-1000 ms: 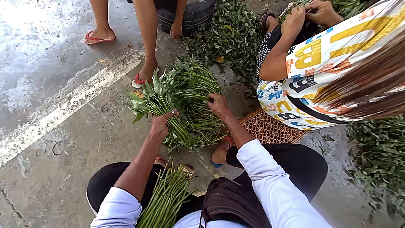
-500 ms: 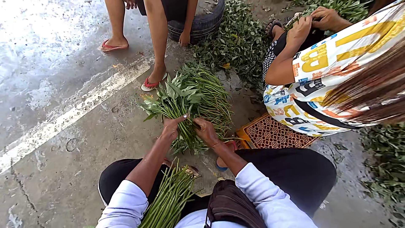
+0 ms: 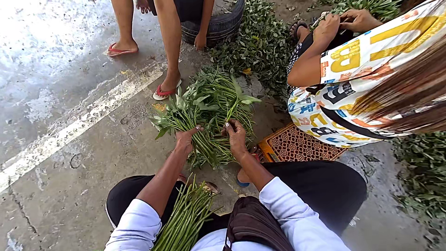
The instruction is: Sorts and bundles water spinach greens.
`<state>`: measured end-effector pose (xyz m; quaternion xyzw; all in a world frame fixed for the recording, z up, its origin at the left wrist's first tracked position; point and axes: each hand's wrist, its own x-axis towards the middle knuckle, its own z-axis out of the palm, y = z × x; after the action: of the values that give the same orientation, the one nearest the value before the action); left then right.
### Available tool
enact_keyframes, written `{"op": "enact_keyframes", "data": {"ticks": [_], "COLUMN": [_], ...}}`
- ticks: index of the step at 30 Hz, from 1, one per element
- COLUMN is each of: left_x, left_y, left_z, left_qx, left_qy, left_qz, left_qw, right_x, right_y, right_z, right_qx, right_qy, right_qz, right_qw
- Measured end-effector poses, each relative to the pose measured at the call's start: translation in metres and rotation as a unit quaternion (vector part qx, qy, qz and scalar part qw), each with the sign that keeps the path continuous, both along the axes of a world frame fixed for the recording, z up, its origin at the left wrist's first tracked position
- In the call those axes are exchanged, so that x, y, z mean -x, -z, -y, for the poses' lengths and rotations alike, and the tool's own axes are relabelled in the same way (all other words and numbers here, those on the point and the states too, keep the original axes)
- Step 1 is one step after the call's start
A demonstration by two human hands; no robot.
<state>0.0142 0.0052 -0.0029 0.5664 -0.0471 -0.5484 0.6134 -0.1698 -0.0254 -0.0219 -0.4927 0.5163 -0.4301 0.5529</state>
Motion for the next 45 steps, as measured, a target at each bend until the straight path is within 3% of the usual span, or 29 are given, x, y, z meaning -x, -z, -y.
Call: {"op": "enact_keyframes", "data": {"ticks": [3, 7, 11, 14, 16, 19, 24, 29, 34, 37, 45], "left_x": [0.005, 0.020, 0.023, 0.013, -0.003, -0.031, -0.065, -0.066, -0.062, -0.058, -0.054], "left_y": [-0.001, 0.000, 0.001, 0.003, -0.005, -0.037, -0.076, -0.068, -0.057, -0.054, -0.052], "left_z": [-0.003, -0.011, -0.014, -0.008, -0.001, 0.008, 0.006, 0.004, 0.007, 0.010, 0.013], "left_qx": [-0.020, -0.008, -0.011, 0.023, 0.080, 0.128, 0.158, 0.100, 0.081, 0.080, 0.069], "left_qy": [0.015, 0.104, 0.076, 0.046, 0.037, 0.017, -0.017, 0.043, 0.078, 0.083, 0.078], "left_qz": [0.007, 0.019, 0.024, 0.041, 0.062, 0.069, 0.125, 0.282, 0.278, 0.263, 0.223], "left_qw": [1.000, 0.994, 0.997, 0.998, 0.994, 0.989, 0.979, 0.953, 0.954, 0.958, 0.969], "right_x": [0.001, -0.018, -0.017, -0.004, 0.011, 0.038, 0.044, 0.026, 0.022, 0.024, 0.038], "right_y": [0.001, -0.006, -0.001, 0.026, 0.054, 0.085, 0.097, 0.111, 0.120, 0.124, 0.093], "right_z": [0.001, -0.011, -0.014, -0.008, -0.003, -0.003, 0.004, 0.000, 0.005, 0.006, 0.016], "right_qx": [0.043, 0.150, 0.182, 0.227, 0.267, 0.199, 0.169, 0.173, 0.187, 0.169, 0.144], "right_qy": [-0.042, -0.161, -0.175, -0.217, -0.234, -0.237, -0.230, -0.284, -0.311, -0.308, -0.217], "right_qz": [-0.094, -0.208, -0.201, -0.218, -0.319, -0.458, -0.494, -0.553, -0.592, -0.589, -0.433], "right_qw": [0.994, 0.953, 0.946, 0.924, 0.879, 0.834, 0.822, 0.764, 0.720, 0.727, 0.863]}}
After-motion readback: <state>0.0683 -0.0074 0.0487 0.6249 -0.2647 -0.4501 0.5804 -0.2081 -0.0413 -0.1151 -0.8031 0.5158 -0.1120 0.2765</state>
